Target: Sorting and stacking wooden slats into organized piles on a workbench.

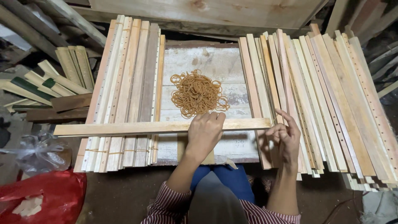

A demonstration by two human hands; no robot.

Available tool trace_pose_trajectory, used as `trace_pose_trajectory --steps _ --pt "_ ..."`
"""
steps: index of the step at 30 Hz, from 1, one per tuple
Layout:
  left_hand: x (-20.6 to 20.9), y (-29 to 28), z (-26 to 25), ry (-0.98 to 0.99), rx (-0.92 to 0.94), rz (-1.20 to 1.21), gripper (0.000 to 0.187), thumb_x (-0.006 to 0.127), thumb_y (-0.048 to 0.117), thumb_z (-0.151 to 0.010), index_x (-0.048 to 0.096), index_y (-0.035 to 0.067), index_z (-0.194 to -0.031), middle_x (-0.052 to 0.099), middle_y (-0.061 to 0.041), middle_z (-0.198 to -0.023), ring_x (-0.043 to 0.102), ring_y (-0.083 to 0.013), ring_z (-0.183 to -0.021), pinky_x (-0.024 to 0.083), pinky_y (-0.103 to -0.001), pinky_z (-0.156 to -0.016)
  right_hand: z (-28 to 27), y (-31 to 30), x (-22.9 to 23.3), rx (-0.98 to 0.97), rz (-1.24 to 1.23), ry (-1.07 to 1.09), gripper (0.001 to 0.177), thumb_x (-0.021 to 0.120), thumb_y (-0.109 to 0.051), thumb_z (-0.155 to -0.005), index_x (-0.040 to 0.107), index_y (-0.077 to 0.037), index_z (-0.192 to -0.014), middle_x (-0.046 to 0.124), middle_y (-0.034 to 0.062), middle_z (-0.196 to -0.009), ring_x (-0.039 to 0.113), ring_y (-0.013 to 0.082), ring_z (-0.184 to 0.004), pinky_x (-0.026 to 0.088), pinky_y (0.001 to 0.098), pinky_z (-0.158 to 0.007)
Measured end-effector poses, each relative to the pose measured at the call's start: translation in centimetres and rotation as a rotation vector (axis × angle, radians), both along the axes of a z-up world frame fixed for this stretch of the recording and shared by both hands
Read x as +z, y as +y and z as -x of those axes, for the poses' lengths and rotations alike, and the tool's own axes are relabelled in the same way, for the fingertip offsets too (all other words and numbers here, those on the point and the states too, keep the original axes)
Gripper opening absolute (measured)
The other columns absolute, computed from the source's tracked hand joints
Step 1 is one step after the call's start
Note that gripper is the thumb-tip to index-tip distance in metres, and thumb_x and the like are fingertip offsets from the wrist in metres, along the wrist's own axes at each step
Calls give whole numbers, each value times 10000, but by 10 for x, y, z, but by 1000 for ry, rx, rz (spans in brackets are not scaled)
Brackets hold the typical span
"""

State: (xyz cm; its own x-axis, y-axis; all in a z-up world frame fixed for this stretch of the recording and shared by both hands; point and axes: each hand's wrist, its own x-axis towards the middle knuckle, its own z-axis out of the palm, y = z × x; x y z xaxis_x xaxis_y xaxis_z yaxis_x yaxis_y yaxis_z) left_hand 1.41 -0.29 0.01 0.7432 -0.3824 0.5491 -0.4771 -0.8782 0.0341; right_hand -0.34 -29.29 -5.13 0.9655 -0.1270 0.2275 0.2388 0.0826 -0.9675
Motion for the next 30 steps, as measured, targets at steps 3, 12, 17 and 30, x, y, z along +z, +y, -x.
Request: trace_pose_trajectory --steps 3,12,17,30 --pt "8 2 3 23 -4 -11 256 762 195 -663 639 188 -888 610 4 -714 668 -219 -702 502 -334 -642 2 25 47 86 89 51 770 761 -456 -741 585 -76 -1387 639 86 -681 502 51 -445 392 166 -377" --pt "24 -2 11 -47 31 -65 438 757 191 -701 658 264 -1121 602 37 -696 668 -189 -638 515 -307 -619 1 86 -63 247 -354 268 349 824 -143 -781 534 21 -885 715 269 -731 559 212 -364 450 332 -321" --pt "27 0 6 -62 38 -35 436 792 169 -676 683 264 -1087 604 11 -676 661 -215 -605 522 -321 -603 37 112 -42 212 -294 42 440 848 -299 -746 508 -37 -846 734 223 -662 599 167 -391 447 244 -354" --pt "32 -1 18 46 -29 39 323 844 222 -679 658 262 -940 612 2 -748 676 -232 -689 517 -344 -626 25 76 -69 315 -1525 243 254 564 -359 -1048 708 -216 -896 748 -194 -918 414 22 -505 246 205 -478"
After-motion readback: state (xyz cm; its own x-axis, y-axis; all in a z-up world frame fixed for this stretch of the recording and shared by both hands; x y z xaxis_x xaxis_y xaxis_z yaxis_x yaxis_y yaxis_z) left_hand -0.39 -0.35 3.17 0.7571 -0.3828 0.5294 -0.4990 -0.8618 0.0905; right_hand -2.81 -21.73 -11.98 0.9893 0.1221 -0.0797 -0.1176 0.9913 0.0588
